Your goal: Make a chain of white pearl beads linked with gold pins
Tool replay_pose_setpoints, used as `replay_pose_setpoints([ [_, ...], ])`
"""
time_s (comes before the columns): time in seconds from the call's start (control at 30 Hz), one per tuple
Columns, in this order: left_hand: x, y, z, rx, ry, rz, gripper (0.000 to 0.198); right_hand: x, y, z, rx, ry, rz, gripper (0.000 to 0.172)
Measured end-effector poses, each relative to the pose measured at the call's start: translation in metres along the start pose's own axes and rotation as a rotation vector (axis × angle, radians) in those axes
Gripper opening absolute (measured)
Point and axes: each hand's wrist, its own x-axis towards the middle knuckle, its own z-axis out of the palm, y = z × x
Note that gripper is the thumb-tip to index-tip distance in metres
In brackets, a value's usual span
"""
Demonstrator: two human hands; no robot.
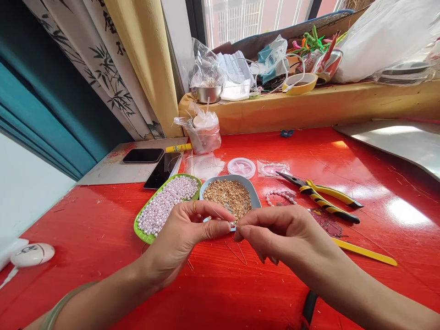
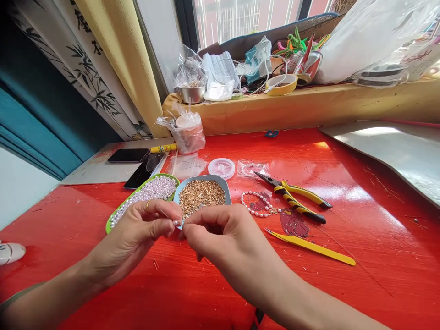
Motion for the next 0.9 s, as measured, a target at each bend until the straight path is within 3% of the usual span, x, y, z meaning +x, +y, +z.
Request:
replay_pose_setpoints([
  [0.17, 0.0005, 0.0007, 0.0014, 0.051, -0.008, 0.034, 0.005, -0.0007, 0.0005, 0.0012, -0.049, -0.006, -0.029, 0.026],
  [0.47, 0.0001, -0.0002, 0.001, -0.05, 0.027, 0.01, 0.006, -0.0045, 0.0, 0.0034, -0.156, 0.05, -0.068, 0.024],
  [0.9, 0.0002, -0.0016, 0.0004, -0.023, -0.037, 0.032, 0.005, -0.0032, 0.001, 0.0027, -0.12, 0.024, -0.046, 0.026],
])
